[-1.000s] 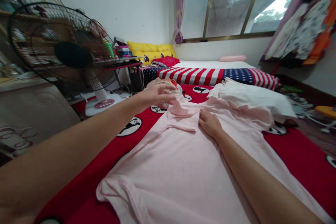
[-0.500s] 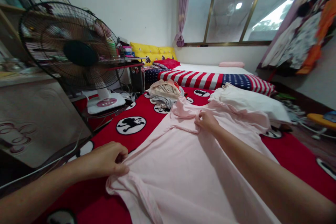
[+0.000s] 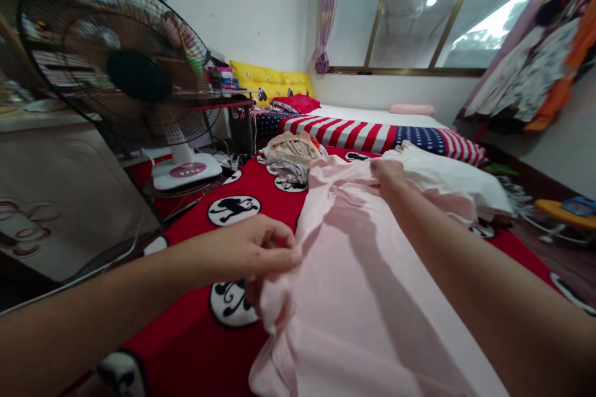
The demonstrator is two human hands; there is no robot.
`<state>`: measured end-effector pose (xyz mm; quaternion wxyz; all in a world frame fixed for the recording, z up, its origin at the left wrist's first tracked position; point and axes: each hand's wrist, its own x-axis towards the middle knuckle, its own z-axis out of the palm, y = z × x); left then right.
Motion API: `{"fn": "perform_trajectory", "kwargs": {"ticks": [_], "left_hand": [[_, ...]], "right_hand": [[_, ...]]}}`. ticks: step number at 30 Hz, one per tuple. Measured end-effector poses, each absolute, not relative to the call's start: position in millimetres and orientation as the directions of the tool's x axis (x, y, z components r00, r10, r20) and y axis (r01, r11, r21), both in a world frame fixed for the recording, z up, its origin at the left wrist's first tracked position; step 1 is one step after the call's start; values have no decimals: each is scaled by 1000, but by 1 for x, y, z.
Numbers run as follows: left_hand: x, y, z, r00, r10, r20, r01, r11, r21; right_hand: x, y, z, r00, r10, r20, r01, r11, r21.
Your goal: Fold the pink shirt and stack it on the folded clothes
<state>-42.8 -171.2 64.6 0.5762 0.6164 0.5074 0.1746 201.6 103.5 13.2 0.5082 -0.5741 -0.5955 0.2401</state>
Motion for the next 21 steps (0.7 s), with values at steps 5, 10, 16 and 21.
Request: {"fn": "perform_trajectory", "kwargs": {"ticks": [5, 10, 16, 21], "left_hand": [[1, -152, 59, 777, 385, -498, 457, 199, 867], [21, -57, 21, 401, 912, 85, 582, -325, 745], [27, 16, -39, 224, 858, 462, 830, -416, 372], [31, 11, -58, 215, 887, 408, 905, -338, 257]], "right_hand": [[240, 73, -28, 318, 917, 242, 419, 93, -903], [248, 62, -58, 306, 908, 288, 360, 170, -918], [252, 66, -64, 286, 894, 346, 278, 268, -922], [257, 66, -66, 390, 786, 480, 306, 381, -872]]}}
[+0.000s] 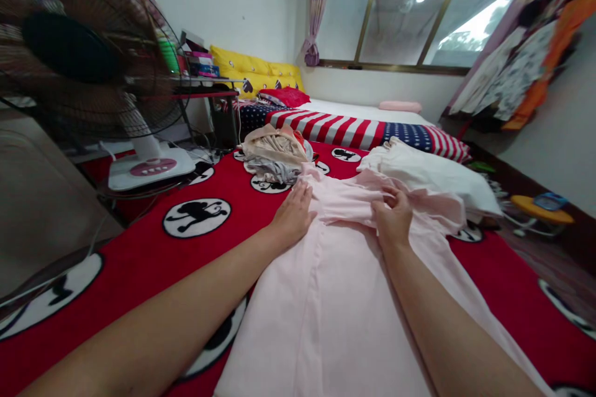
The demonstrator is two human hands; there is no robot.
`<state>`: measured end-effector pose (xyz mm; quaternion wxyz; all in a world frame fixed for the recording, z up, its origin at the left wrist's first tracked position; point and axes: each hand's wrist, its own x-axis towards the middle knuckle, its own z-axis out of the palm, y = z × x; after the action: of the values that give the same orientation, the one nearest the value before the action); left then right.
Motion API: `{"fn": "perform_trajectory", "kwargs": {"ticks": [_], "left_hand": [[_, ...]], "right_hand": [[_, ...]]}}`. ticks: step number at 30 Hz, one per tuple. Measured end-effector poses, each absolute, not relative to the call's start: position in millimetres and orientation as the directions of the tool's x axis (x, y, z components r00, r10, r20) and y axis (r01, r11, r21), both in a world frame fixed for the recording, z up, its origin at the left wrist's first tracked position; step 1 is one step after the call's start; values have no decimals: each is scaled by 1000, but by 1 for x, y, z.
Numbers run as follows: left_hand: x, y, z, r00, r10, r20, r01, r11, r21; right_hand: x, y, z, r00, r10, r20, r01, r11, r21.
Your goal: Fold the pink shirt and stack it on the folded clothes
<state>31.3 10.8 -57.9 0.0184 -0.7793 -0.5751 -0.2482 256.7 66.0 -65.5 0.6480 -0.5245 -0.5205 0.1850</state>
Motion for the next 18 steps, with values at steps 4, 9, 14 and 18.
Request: {"fn": "perform_trajectory", "kwargs": {"ticks": [4, 9, 14, 18], "left_hand": [[34, 7, -58, 228, 905, 359, 921, -320, 221], [36, 7, -61, 270, 926, 265, 934, -318, 160], [37, 8, -66, 293, 913, 284, 934, -337, 119], [37, 10, -68, 301, 903, 308, 932, -347, 106]], "right_hand": [[261, 62, -61, 436, 745, 505, 469, 291, -834], [263, 49, -48, 340, 707, 620, 755, 188, -628], [232, 51, -24, 81, 611, 788, 780, 453, -432], [181, 80, -6, -159, 797, 583, 708, 504, -495]]}}
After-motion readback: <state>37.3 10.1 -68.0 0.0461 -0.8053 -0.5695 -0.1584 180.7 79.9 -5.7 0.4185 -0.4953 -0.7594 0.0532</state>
